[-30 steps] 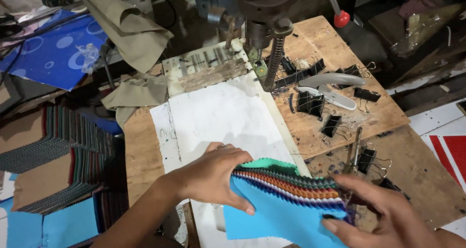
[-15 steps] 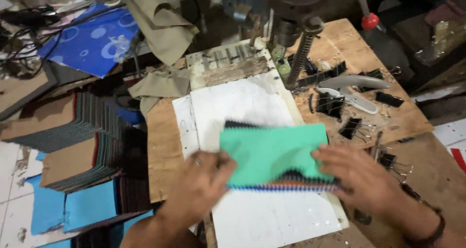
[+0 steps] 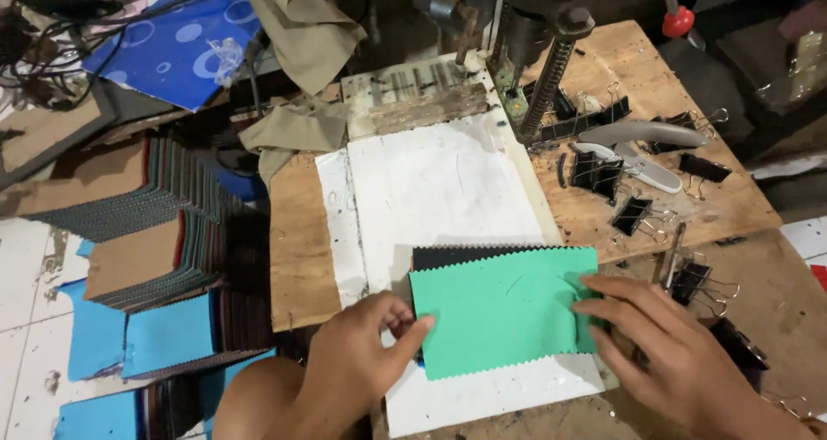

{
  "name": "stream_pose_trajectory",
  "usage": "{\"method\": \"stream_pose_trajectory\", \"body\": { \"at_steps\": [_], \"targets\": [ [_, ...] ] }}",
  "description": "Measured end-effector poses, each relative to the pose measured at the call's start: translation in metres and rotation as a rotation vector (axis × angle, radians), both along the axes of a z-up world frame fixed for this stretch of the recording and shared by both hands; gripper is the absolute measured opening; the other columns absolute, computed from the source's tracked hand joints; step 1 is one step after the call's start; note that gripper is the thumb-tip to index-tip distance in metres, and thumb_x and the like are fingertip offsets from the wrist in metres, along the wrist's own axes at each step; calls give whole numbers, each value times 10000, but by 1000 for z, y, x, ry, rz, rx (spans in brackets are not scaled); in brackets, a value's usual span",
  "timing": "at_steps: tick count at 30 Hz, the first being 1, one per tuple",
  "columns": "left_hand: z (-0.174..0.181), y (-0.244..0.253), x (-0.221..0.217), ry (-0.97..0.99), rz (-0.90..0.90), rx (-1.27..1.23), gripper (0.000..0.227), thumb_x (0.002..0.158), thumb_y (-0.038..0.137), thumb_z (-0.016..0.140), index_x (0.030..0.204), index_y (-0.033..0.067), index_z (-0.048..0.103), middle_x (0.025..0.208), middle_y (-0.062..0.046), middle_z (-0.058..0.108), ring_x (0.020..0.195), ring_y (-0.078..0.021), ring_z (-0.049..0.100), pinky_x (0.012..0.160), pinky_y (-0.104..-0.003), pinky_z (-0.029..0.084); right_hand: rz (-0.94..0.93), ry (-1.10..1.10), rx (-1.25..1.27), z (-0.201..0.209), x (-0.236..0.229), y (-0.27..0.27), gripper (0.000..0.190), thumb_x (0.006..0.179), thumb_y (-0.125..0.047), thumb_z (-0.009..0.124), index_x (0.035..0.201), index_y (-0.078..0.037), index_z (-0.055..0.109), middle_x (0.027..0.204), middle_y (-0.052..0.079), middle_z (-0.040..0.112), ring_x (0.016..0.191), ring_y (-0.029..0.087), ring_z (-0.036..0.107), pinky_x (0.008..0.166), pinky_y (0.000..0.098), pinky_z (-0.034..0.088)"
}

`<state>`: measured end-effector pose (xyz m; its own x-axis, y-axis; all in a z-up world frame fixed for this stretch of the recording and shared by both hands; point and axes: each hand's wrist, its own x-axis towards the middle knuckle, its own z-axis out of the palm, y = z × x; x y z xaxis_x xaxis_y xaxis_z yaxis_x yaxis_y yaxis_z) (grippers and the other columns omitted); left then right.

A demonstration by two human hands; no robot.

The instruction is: Using a manual drill press to punch holes into stacks of material samples for a swatch book.

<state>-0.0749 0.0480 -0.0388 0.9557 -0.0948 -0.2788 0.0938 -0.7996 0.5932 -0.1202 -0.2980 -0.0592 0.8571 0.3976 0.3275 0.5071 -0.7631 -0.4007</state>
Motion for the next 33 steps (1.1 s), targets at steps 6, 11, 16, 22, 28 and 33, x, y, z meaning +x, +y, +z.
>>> {"method": "stream_pose_trajectory", "body": {
  "at_steps": [6, 11, 16, 22, 28, 33],
  "targets": [
    [3, 0, 6, -212, -156, -37, 269, 960, 450, 576, 800, 235, 593, 665, 98, 657, 592, -147, 600, 561, -349, 459, 62, -21, -119, -6, -2, 0, 332, 930, -220, 630, 1258, -192, 673, 1377, 53, 622, 1313, 264, 578, 1007, 459, 508],
    [-6, -2, 20, -532, -237, 90, 178, 938, 347, 640, 817, 217, 631, 650, 74, 654, 507, -200, 616, 453, -397, 475, 45, -18, -164, 0, -1, 8, 320, 918, -235, 648, 1235, -208, 681, 1368, 44, 631, 1319, 260, 578, 984, 447, 501],
    [-5, -9, 30, -43, -149, 145, 379, 930, 592, 619, 1042, 230, 634, 912, 104, 748, 843, -192, 725, 693, -408, 540, 76, -54, -64, 10, 12, 34, 285, 944, -194, 636, 1224, -149, 664, 1333, 63, 628, 1257, 265, 591, 986, 447, 497],
    [-16, -6, 28, -502, -201, 192, 238, 1016, 444, 562, 921, 239, 635, 734, 49, 620, 452, -283, 573, 388, -439, 420, 113, 34, -140, 14, 22, 45, 312, 950, -212, 633, 1257, -162, 654, 1346, 54, 608, 1252, 262, 591, 981, 482, 490],
    [-18, -10, 52, -527, -332, 468, 234, 1080, 398, 526, 1012, 176, 553, 776, -50, 556, 378, -363, 575, 306, -488, 446, 77, 35, -81, 17, 39, 61, 273, 941, -166, 647, 1209, -125, 684, 1260, 60, 655, 1168, 249, 636, 986, 438, 523],
    [-15, -11, 54, -451, -203, 195, 306, 1038, 491, 484, 1133, 213, 568, 955, 1, 681, 601, -315, 670, 421, -481, 473, 74, 76, -59, 15, 74, 87, 346, 972, -193, 617, 1302, -91, 616, 1290, 89, 652, 1150, 280, 623, 949, 460, 534]
  ]
}}
